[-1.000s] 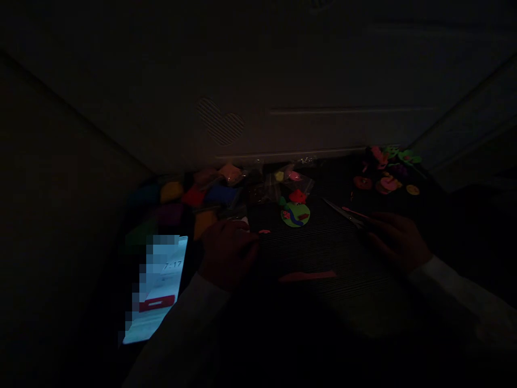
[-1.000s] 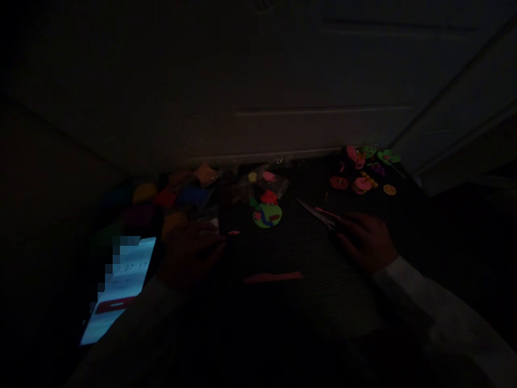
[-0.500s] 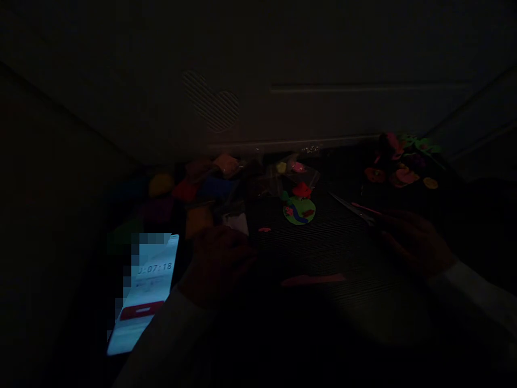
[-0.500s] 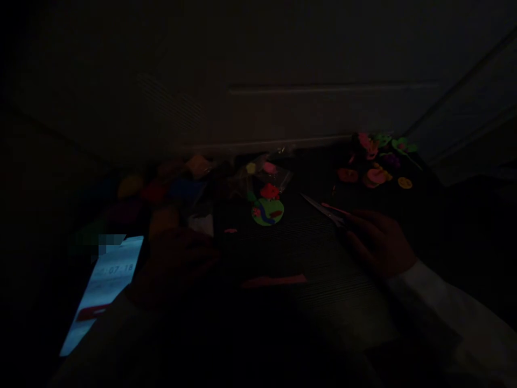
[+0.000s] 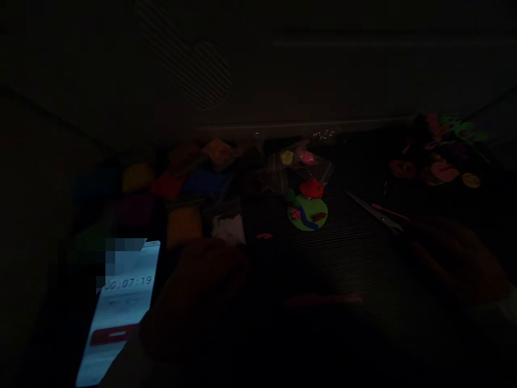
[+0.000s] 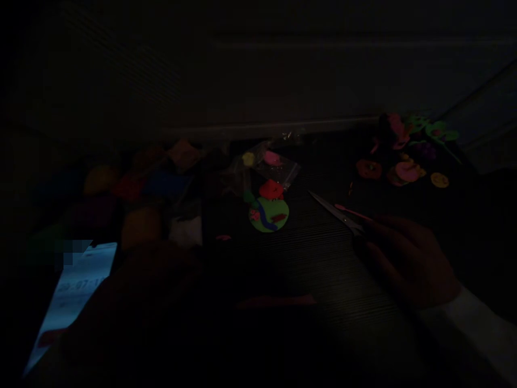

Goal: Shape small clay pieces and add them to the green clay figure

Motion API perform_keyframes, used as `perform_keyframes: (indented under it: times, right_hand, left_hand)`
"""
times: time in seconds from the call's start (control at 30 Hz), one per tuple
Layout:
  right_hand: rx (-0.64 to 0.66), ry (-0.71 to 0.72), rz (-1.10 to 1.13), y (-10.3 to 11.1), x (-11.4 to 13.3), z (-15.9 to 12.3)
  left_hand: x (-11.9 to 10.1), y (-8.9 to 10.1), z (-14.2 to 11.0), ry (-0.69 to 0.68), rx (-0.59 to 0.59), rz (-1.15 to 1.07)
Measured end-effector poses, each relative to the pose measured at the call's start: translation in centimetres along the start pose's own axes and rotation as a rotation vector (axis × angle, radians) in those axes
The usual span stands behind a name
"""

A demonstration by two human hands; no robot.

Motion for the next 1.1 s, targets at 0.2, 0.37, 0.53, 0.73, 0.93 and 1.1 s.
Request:
perform_keyframes:
  times: [0.2, 0.37, 0.53, 0.73, 0.93, 1.1]
  right_hand:
    - [0.016, 0.015, -0.011, 0.1, 0.0, 0.1]
    - [-0.012, 0.022, -0.011, 0.1, 0.1, 0.1]
    - [-0.005, 0.031, -0.014, 0.2, 0.1, 0.1]
    - [-0.006, 0.020, 0.001, 0.3, 0.3, 0.2]
    - [-0.007, 0.025, -0.007, 0.1, 0.1, 0.2]
    - [0.009, 0.017, -0.015, 0.1, 0.0, 0.1]
  left_hand:
    - [-0.3, 0.7, -0.3, 0.061, -0.126, 0.011]
    - [-0.4, 0.9, -0.1, -0.005, -0.120, -0.031]
    - [-0.1, 0.8, 0.0, 0.036, -0.051, -0.063]
    - [-0.7, 1.0, 0.1, 0.016, -0.148, 0.009]
    - [-1.3, 1.1, 0.5, -0.030, -0.185, 0.103]
    - [-1.4, 0.6, 0.8, -0.121, -0.173, 0.144]
Point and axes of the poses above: each hand's wrist, its own z-axis towards the middle knuckle, its own y-axis out of the back of the hand, x = y × z, the point moved 3 cm from there along z, towards the middle knuckle, and after that the axes turned 4 degrees about -y, right-handed, at the moved point
